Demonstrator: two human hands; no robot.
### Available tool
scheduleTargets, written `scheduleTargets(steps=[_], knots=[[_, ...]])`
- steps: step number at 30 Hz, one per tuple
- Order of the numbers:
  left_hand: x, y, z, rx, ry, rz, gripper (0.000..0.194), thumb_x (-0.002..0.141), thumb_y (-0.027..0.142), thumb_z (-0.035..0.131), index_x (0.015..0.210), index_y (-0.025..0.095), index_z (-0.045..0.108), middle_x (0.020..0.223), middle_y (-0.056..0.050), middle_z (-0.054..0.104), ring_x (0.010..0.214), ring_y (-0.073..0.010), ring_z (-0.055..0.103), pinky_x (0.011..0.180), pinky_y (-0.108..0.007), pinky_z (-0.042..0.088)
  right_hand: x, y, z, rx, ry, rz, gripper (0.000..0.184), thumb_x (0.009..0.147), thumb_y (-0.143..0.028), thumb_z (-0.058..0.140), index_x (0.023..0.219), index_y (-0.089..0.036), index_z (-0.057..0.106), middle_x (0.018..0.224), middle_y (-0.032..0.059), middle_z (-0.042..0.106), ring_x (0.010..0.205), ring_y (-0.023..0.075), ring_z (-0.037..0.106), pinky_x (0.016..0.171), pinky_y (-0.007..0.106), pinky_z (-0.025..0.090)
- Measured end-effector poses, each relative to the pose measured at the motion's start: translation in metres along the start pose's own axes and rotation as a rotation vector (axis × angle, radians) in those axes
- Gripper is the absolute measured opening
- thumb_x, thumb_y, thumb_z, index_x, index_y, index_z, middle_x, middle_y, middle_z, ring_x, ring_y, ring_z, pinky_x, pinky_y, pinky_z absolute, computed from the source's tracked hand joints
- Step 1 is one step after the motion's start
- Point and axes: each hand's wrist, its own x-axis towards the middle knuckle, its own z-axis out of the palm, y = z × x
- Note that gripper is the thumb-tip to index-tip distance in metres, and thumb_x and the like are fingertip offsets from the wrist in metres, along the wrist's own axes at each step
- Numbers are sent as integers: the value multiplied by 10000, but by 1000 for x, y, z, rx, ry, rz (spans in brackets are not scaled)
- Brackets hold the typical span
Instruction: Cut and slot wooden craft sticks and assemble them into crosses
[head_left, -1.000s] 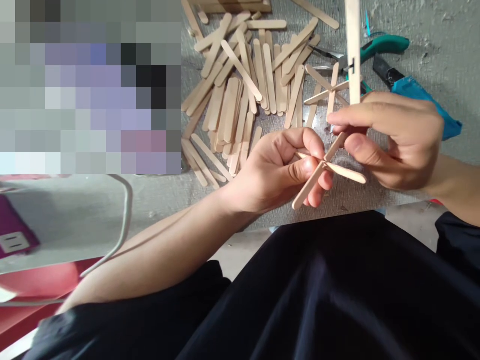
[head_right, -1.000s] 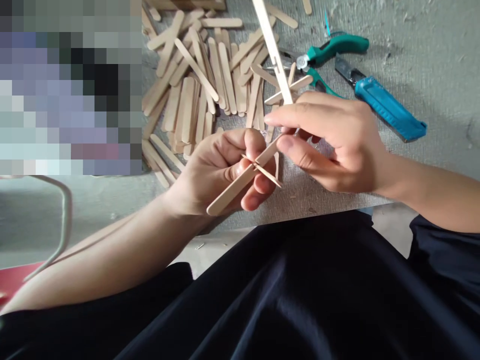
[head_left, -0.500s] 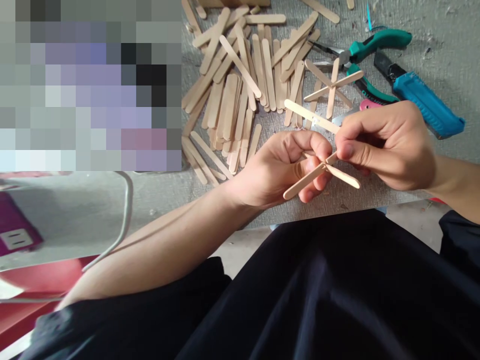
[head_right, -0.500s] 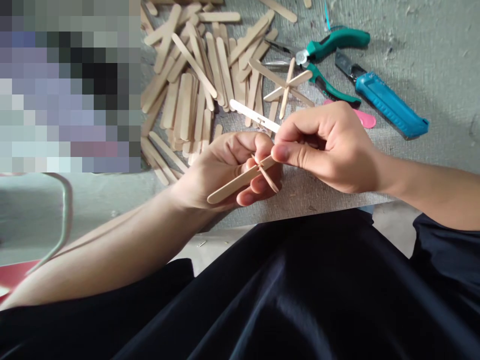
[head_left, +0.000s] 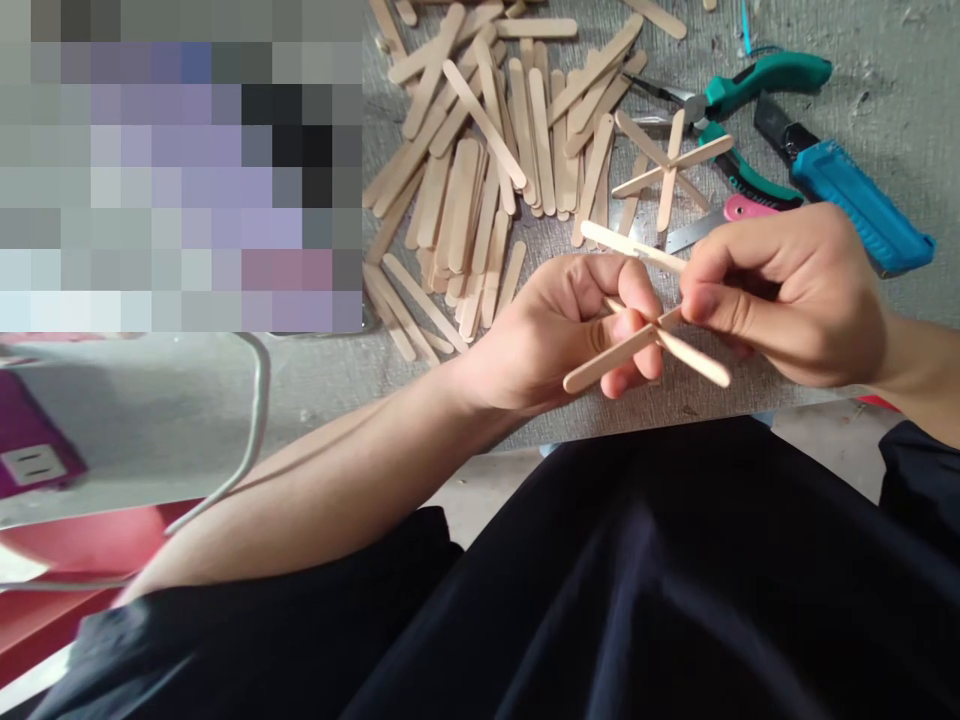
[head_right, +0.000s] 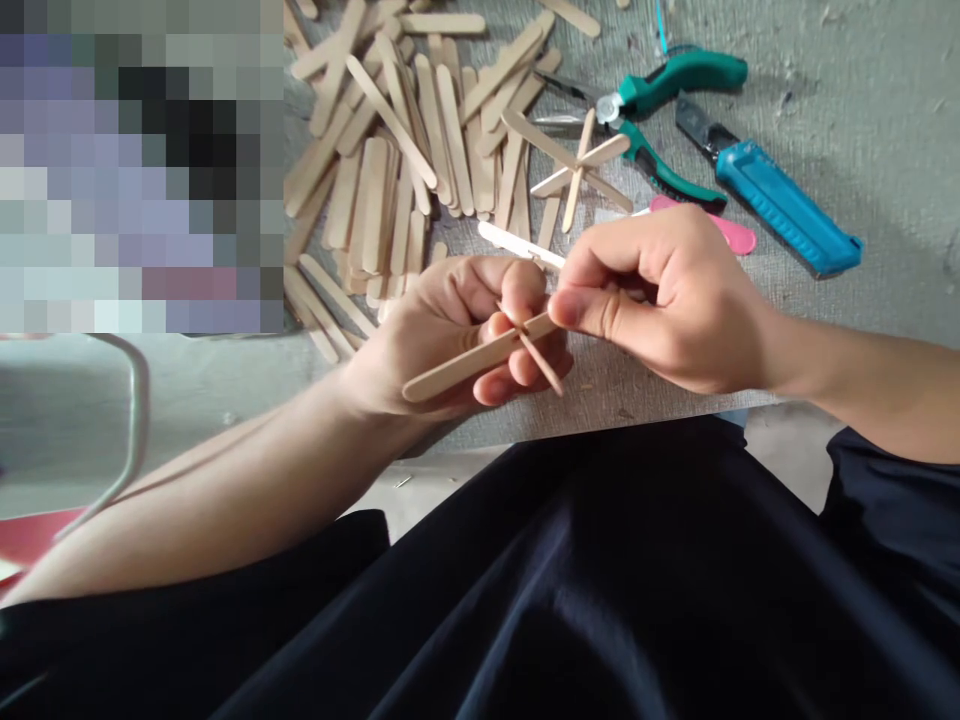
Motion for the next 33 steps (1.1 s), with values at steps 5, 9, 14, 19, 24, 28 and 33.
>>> scheduleTargets(steps=[5, 9, 14, 19, 24, 28, 33], knots=[[-6, 0, -3, -43, -34, -46, 326, 1025, 389, 851, 835, 182, 684, 593, 24, 695, 342, -67, 555, 433, -164, 507, 0, -5, -1, -174, 86, -105, 300, 1073, -297, 767, 788, -216, 714, 690, -22, 654, 606, 116, 539, 582, 309, 470], [-10, 3, -1, -5, 5, -88, 257, 1020, 312, 861, 875, 172, 702, 672, 13, 767, 429, -87, 665, 439, -139, 522, 0, -5, -5, -91, -57, 28, 324, 1098, -380, 752, 827, -210, 707, 660, -40, 610, 556, 100, 476, 509, 282, 406], [-3, 3, -4, 15, -3, -35, 279, 969, 317, 924, 923, 143, 710, 724, -16, 792, 510, -115, 732, 479, -164, 586, -1, 3, -3, -78, 30, 54, 344, 1105, -428, 734, 840, -219, 671, 661, -34, 605, 561, 123, 509, 520, 299, 420], [-2, 1, -3, -58, 55, -67, 281, 975, 330, 914, 933, 132, 719, 669, -9, 747, 502, -107, 704, 476, -159, 576, -4, 11, 0, -423, 168, -275, 257, 1107, -273, 716, 863, -231, 645, 743, -26, 591, 674, 138, 516, 658, 331, 441], [-6, 4, 2, -68, 2, -87, 279, 997, 355, 890, 931, 147, 716, 689, 4, 734, 463, -76, 644, 467, -163, 537, -2, 11, -3, -364, 118, -272, 239, 1102, -183, 688, 872, -236, 647, 756, -36, 605, 691, 130, 535, 659, 312, 445], [-7, 5, 5, 10, 81, -139, 343, 965, 405, 919, 878, 169, 684, 688, 8, 721, 471, -84, 646, 452, -166, 488, 2, 10, -4, -68, -53, 42, 402, 1118, -517, 708, 833, -240, 650, 703, -19, 648, 645, 147, 566, 601, 318, 456], [-5, 6, 6, 27, 75, -118, 393, 952, 466, 928, 879, 177, 671, 654, 12, 695, 467, -88, 631, 432, -176, 448, 1, 10, -1, -384, 206, -345, 271, 1097, -287, 663, 830, -243, 659, 718, 2, 629, 675, 156, 535, 647, 344, 446]])
